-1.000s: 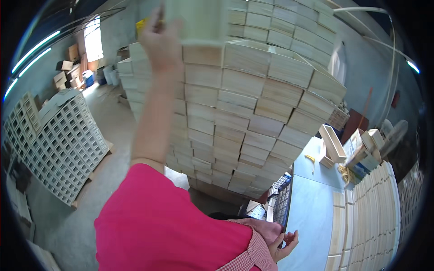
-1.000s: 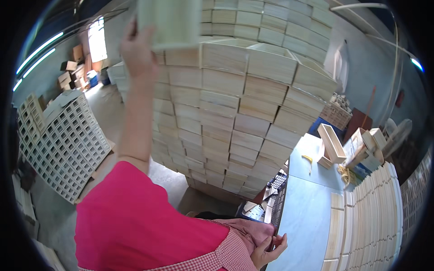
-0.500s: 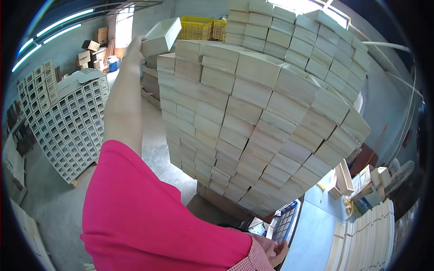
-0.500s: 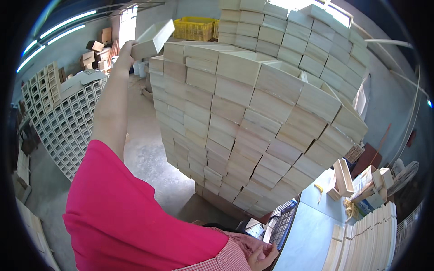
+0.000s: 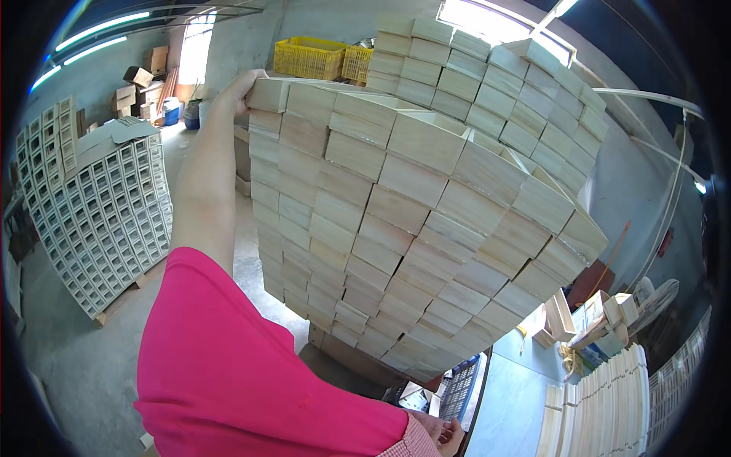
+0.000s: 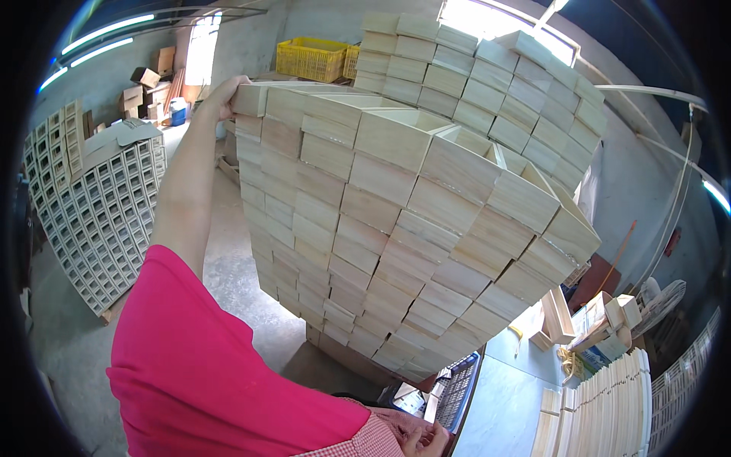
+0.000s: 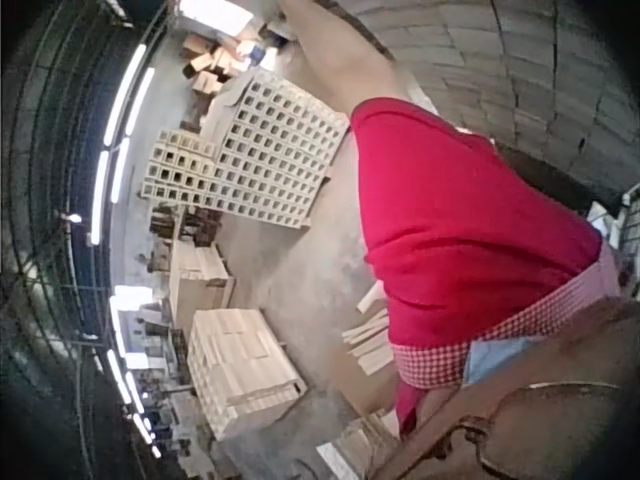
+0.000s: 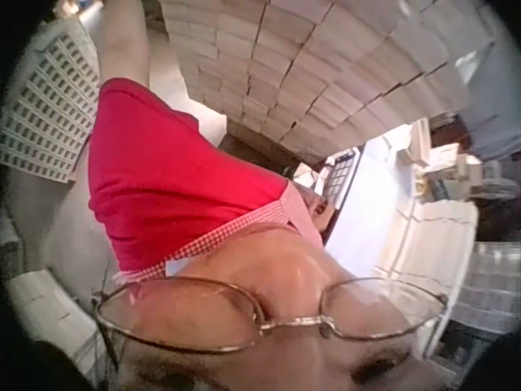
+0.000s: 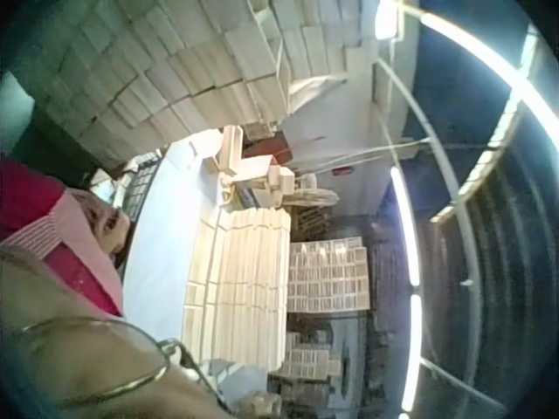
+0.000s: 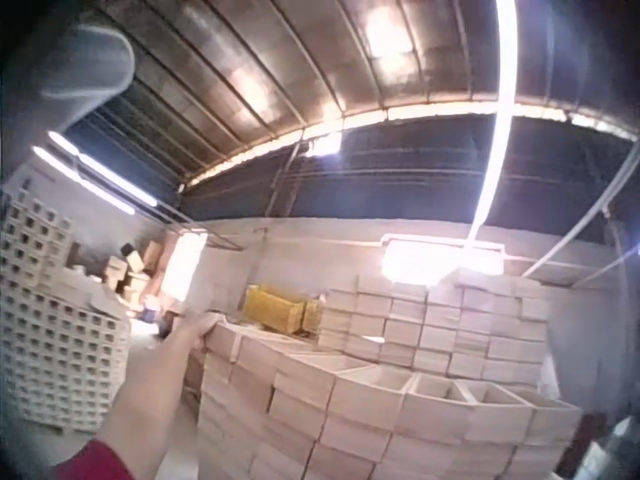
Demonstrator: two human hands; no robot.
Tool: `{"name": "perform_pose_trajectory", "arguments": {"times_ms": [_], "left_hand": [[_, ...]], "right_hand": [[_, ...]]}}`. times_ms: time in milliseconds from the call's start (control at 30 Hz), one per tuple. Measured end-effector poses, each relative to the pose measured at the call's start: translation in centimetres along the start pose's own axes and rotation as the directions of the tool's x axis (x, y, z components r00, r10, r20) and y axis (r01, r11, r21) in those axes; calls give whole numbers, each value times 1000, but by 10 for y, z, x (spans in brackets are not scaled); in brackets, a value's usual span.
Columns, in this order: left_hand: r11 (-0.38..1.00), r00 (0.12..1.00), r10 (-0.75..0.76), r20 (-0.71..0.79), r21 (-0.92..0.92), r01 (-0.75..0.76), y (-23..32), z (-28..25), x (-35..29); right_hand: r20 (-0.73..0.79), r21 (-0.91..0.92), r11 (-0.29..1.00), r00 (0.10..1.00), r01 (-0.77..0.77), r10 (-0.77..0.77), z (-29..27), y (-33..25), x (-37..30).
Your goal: The person assembles small wooden boxes by applying glue to the edges of a rectangular frame and attaching a wooden panel to the bottom. They use a pneumatic nail gun to secure the pieces together. The process is repeated for multiple units, with finished boxes being stacked on a nearby pile.
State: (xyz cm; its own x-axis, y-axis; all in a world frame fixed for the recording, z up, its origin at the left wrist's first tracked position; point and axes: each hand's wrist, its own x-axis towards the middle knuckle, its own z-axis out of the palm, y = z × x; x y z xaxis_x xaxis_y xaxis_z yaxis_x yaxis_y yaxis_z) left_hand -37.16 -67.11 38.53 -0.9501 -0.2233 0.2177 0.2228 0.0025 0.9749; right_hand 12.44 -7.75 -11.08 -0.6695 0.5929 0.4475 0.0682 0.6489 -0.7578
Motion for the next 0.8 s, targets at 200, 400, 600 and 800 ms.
{"name": "perform_pose_trajectory", "arguments": {"times_ms": [200, 400, 600, 800], "left_hand": [[996, 997, 64, -39, -52, -66, -9, 12, -7], [956, 994, 82, 72, -286, -58, -27, -13, 3], [959, 936, 185, -299, -153, -239, -48, 8, 1], [886, 862, 362, -356, 418, -199, -56, 16, 39]], "right_hand": [[112, -292, 920, 965, 262, -239, -12, -20, 13], [165, -261, 935, 965, 240, -202, -15, -40, 19], [270, -260, 939, 951, 224, -152, -28, -57, 25], [116, 6, 989, 982, 148, -147, -21, -49, 10]]}}
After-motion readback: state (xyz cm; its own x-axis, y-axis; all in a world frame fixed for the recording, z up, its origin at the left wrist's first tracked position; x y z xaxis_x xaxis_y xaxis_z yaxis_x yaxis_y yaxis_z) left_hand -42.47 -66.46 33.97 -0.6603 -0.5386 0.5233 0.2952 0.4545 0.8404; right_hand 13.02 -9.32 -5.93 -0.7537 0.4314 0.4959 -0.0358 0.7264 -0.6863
